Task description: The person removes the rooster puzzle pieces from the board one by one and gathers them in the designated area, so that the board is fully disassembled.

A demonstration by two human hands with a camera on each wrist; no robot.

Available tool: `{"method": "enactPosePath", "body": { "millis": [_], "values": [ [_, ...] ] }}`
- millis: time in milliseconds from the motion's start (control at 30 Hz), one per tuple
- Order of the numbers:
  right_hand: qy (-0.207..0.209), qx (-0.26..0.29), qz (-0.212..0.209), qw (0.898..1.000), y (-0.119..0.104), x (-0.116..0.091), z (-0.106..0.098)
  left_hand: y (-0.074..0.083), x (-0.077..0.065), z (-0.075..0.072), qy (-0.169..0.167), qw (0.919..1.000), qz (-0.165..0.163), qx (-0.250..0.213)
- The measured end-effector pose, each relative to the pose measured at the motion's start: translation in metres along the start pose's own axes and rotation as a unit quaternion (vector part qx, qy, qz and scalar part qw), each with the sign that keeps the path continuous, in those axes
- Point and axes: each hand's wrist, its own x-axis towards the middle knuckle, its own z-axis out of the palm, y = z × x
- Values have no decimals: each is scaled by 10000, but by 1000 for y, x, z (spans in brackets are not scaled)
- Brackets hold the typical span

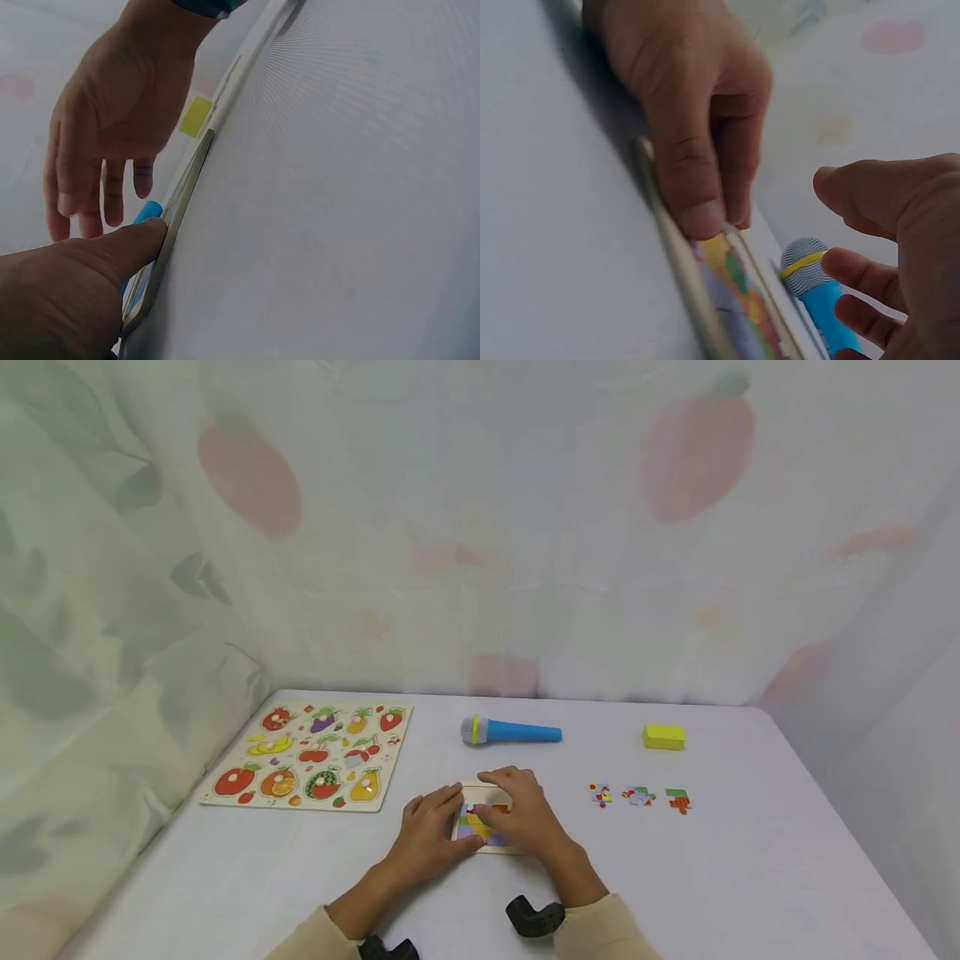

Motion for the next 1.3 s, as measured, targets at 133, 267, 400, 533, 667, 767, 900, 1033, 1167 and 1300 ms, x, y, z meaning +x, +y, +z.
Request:
{"method": "enactPosePath", "body": {
  "millis": [133,267,400,533,667,767,900,1033,1167,1300],
  "values": [
    [-164,-267,68,9995,4,-1,10,0,-1,-1,-8,10000,1,25],
    [-268,-517,118,9982,5,-1,14,-1,1,0,5,10000,10,64],
    [-333,-895,122,9954,3,0,17,-1,2,0,23,10000,32,72],
    [-462,-1386,7,9893,3,1,19,0,2,-1,4,10000,31,28],
    [-500,-1651,-99,9850,5,1,21,0,2,-1,-4,10000,49,53],
    [-475,-1662,-137,9848,5,2,21,0,1,-2,27,9999,70,70],
    [-455,-1516,-121,9873,5,1,21,1,0,-2,32,10000,62,37],
    [-355,-1378,-76,9898,5,1,22,1,0,-2,-29,10000,-5,-34],
    [-213,-1344,-66,9907,6,1,23,1,1,-1,-46,10000,-41,-78],
    [-140,-1418,-82,9898,7,2,25,0,1,-1,-12,10000,-20,-33]
  ]
}}
